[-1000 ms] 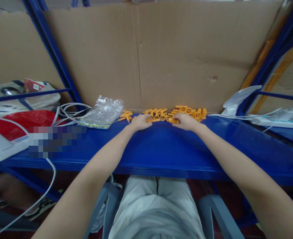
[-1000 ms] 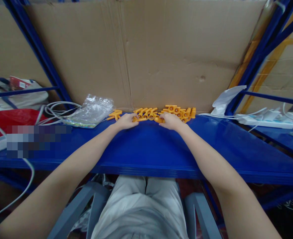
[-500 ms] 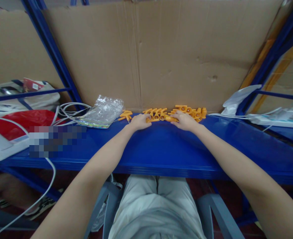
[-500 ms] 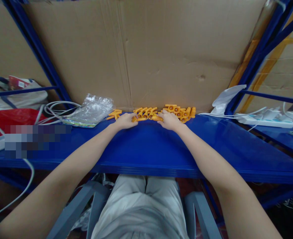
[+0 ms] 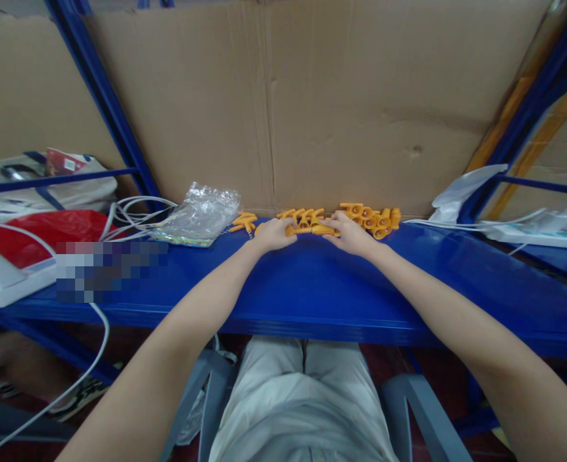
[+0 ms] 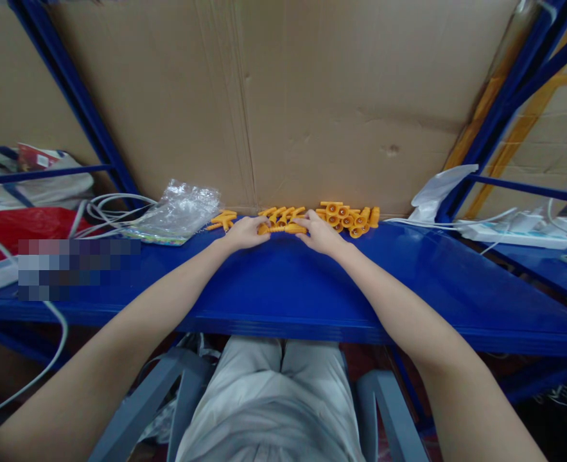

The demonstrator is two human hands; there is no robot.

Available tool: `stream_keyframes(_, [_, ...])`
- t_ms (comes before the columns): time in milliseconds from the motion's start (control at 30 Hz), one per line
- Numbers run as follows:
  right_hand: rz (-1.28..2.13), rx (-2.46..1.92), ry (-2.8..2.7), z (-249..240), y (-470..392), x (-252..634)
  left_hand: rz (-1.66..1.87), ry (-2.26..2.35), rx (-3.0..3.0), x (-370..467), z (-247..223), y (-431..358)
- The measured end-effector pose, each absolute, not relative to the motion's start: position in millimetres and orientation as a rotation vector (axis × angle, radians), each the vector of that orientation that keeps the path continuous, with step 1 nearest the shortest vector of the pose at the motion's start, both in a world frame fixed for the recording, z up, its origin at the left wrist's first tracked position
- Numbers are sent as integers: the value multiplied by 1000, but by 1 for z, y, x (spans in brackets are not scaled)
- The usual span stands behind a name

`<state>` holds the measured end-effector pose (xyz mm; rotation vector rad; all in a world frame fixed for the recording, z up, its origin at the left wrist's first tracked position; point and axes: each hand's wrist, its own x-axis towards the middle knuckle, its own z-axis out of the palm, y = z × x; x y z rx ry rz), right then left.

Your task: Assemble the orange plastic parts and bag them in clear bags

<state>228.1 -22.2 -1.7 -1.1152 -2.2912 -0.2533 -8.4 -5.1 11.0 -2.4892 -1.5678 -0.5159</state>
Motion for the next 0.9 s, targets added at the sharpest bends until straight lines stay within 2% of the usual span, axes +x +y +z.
stream_keyframes(667, [-219, -1050, -2219, -1, -20, 227, -534, -1579, -2450, -8, 12, -8])
stream_keyframes(800, [-79, -1039, -2242, 2, -17, 232, -491, -1596, -2424, -8, 12, -7])
stream_keyframes(900, [157, -1046, -2186, 2, -14, 237, -489, -1615, -2404, -8, 12, -7])
